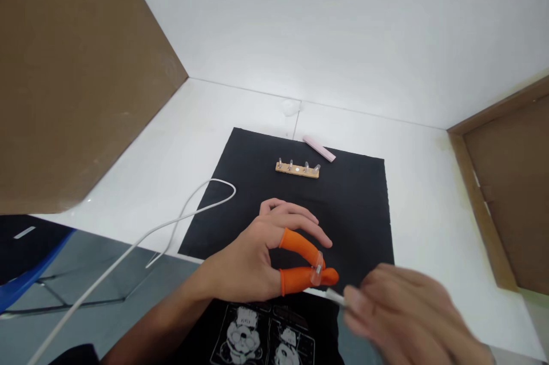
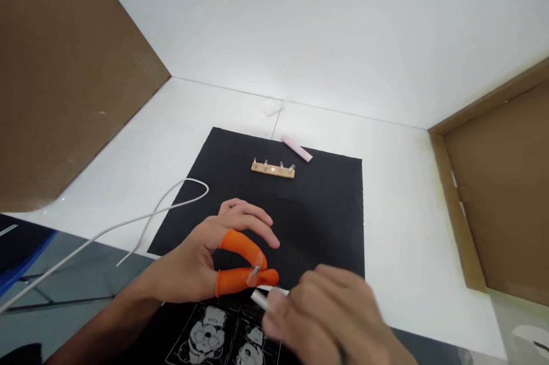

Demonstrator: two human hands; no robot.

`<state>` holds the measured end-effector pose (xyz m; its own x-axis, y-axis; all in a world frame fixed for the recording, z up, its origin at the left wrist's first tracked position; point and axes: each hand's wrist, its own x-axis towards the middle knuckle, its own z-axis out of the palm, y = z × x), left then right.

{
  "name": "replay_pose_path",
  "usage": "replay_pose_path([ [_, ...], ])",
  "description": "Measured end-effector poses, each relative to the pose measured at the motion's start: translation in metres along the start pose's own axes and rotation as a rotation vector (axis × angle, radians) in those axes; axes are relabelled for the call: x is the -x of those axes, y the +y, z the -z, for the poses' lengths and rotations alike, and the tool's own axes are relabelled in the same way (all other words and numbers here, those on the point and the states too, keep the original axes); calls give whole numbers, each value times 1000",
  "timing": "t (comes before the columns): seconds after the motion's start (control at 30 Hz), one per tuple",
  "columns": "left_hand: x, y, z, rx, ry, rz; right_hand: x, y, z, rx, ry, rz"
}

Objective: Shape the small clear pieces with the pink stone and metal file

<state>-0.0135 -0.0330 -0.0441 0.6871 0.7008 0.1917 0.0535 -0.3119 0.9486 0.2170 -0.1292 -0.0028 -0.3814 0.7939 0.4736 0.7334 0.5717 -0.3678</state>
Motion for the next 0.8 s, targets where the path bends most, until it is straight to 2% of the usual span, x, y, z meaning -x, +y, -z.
replay_pose_path([
  [0.13,0,1,0,6,0,10,-2,38,8,27,128,43],
  [0.23,1,0,0,8,9,7,4,46,6,-1,156,-10],
  [0.4,2,-2,2,1,8,-3,14,36,4,-12,137,-58],
  [0.6,3,-1,1,15,7,5,-3,29,12,30,121,-48],
  [0.73,3,-2,2,7,5,-6,-12,5,-2,13,61,26],
  [0.8,3,-2,2,0,2,-10,-11,1,-8,-13,41,58],
])
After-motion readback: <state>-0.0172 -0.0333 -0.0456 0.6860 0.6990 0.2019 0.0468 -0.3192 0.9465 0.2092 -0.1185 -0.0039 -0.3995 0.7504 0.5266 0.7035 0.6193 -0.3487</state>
